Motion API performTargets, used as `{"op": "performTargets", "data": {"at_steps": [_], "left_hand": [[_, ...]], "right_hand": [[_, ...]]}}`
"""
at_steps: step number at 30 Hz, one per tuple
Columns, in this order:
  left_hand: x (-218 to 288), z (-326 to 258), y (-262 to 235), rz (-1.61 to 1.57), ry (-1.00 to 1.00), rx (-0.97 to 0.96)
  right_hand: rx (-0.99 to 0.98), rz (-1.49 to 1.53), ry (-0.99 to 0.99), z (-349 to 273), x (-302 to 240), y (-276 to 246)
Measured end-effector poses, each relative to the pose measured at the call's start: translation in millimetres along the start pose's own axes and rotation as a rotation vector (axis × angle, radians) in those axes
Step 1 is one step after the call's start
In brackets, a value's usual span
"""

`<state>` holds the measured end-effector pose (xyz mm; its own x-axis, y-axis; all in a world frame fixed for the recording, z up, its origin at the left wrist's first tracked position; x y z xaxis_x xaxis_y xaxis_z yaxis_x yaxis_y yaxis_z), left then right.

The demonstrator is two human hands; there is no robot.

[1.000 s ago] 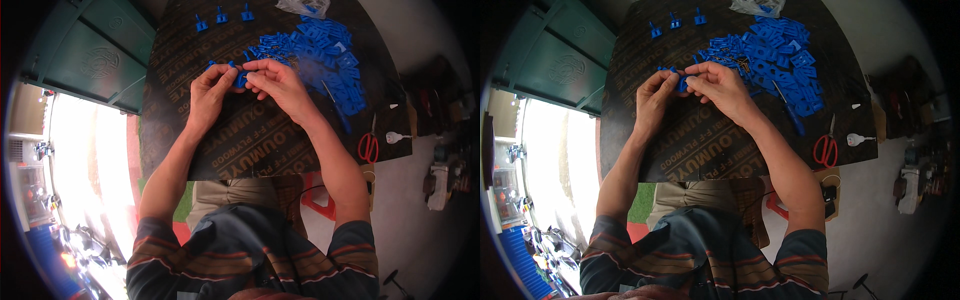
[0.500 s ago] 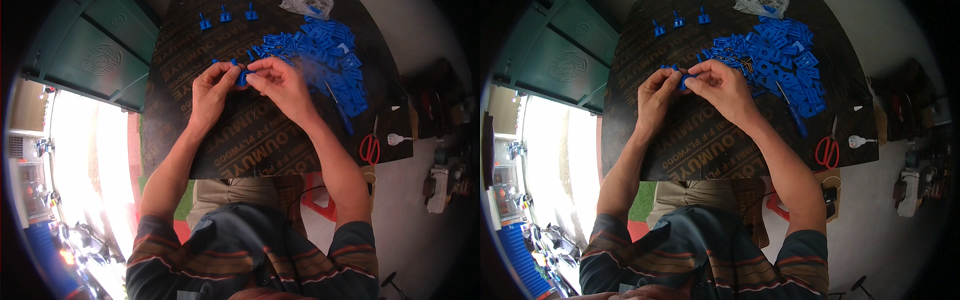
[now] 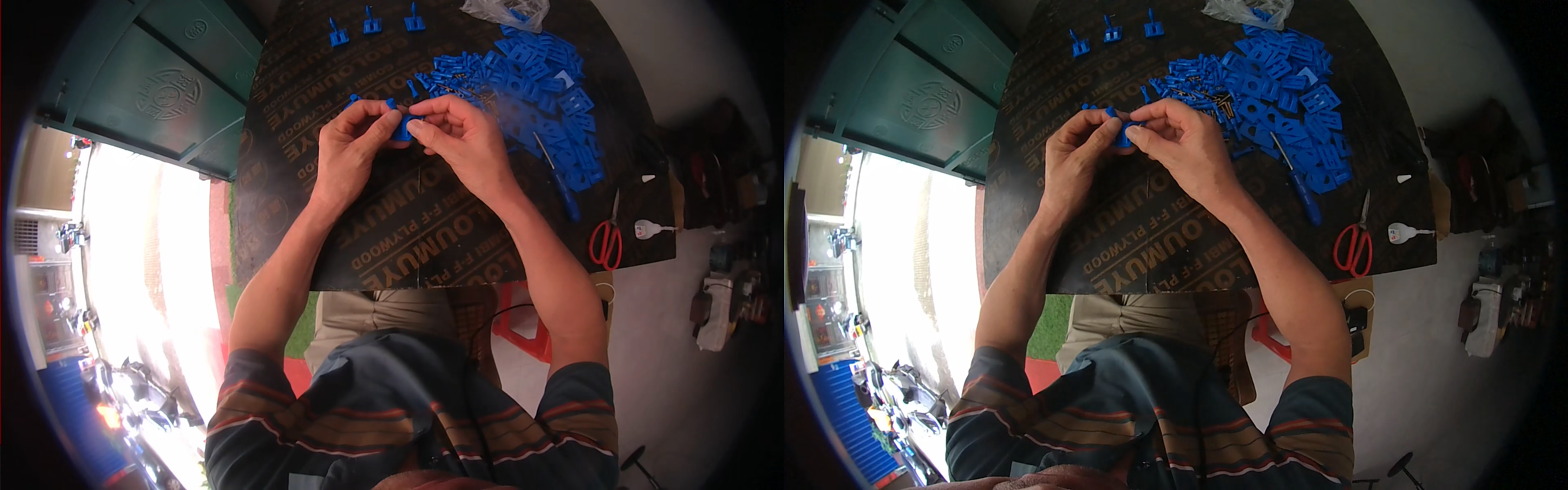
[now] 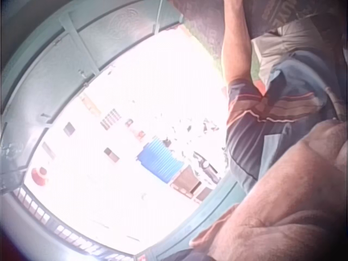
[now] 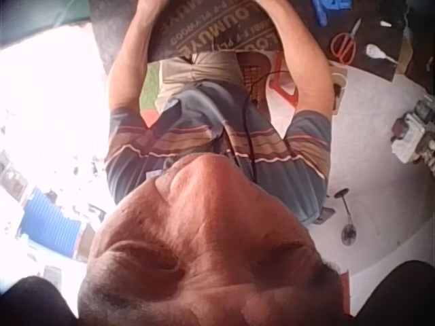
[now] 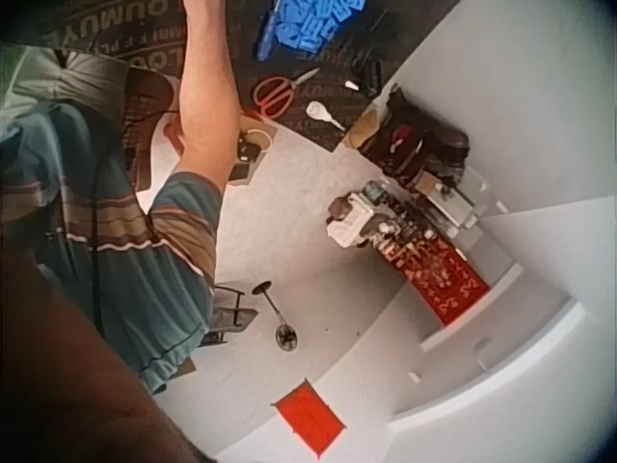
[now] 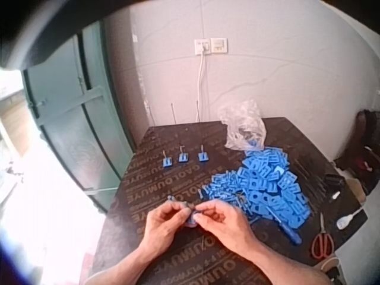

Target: The person assembles plastic clips by fitting components together by hand and pushing pins into place with a screwdriver.

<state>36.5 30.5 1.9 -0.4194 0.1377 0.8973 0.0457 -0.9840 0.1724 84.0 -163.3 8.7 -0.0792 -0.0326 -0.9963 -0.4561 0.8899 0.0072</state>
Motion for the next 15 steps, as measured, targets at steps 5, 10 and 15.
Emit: {"op": "performTargets", "data": {"at_steps": [5,10,15], "left_hand": [[-1.1,-1.2,0.6,0.043,0.012,-0.014],[-0.1,-2.3,5.2,0.032,0.046,0.019],[3.8,0.2,3.5,-0.021,0.0,0.062]], "right_hand": [[-0.028,0.036,0.027,0.9,2.8,-0.7],[-0.067,0.125,0.046,3.1,5.9,-2.5],[-0.09,0.181,0.099,1.4,1.6,-5.4]]}}
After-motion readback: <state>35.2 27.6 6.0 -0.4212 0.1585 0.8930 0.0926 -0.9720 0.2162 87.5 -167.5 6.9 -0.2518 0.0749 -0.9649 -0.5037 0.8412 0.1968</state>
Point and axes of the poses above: each hand's wrist, its own z-axis towards the middle knuckle, its own y-axis out of the palm, x = y × z, the point moved 1 cm from there along z, towards the middle knuckle, and after that the axes turned 15 degrees about y, right-handed, at the moved point
